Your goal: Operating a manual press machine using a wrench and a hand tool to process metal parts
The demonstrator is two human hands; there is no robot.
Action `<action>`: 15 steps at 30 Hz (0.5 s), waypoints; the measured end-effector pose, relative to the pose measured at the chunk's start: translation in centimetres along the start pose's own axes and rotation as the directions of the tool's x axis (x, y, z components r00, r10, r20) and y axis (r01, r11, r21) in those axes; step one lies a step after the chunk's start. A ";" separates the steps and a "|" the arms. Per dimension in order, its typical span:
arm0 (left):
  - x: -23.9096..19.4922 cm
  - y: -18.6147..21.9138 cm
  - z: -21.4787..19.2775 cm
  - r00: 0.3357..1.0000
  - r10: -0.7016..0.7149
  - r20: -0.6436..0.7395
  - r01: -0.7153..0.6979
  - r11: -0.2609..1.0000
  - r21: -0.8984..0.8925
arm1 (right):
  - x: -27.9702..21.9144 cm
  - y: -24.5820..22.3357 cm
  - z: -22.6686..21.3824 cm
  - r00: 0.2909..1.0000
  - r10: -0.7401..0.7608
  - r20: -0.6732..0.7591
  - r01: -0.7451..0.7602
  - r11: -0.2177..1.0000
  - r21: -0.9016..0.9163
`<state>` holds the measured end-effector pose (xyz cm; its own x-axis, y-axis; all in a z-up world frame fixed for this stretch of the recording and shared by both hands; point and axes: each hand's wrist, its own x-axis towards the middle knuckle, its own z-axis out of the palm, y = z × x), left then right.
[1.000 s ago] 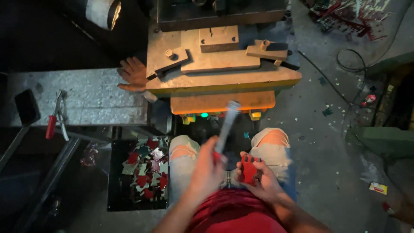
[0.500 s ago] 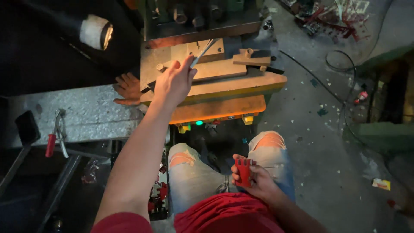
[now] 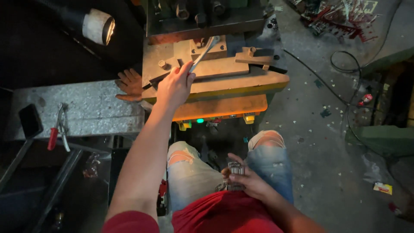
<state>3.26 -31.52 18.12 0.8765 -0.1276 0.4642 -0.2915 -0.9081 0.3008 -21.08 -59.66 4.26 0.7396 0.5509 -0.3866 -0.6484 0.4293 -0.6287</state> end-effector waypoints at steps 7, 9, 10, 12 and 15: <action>-0.2 -1.7 1.2 0.991 -0.133 0.019 0.134 0.991 -0.011 | -0.2 -0.7 1.4 0.989 0.037 -0.146 -0.072 0.967 -0.244; 0.0 -1.6 1.1 0.947 -0.301 0.109 0.316 0.934 -0.167 | 0.2 -0.1 0.7 0.992 0.008 -0.125 -0.040 0.966 -0.255; 0.8 -2.0 1.6 0.947 -0.302 0.110 0.317 0.933 -0.167 | 0.3 0.1 0.3 0.992 0.010 -0.125 -0.042 0.966 -0.255; 2.0 -2.9 2.5 0.796 -0.454 0.400 0.575 0.775 -0.262 | 0.5 0.4 -0.6 0.996 -0.037 -0.085 0.022 0.983 -0.180; 2.6 -3.7 3.7 0.791 -0.417 0.448 0.570 0.768 -0.292 | 1.0 1.0 -3.0 1.000 -0.004 0.029 0.000 0.990 0.144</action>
<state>8.08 -29.99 15.11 0.9864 0.0989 -0.1315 0.1640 -0.6532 0.7392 -20.42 -60.83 1.22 0.7367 0.5695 -0.3646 -0.6678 0.5277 -0.5250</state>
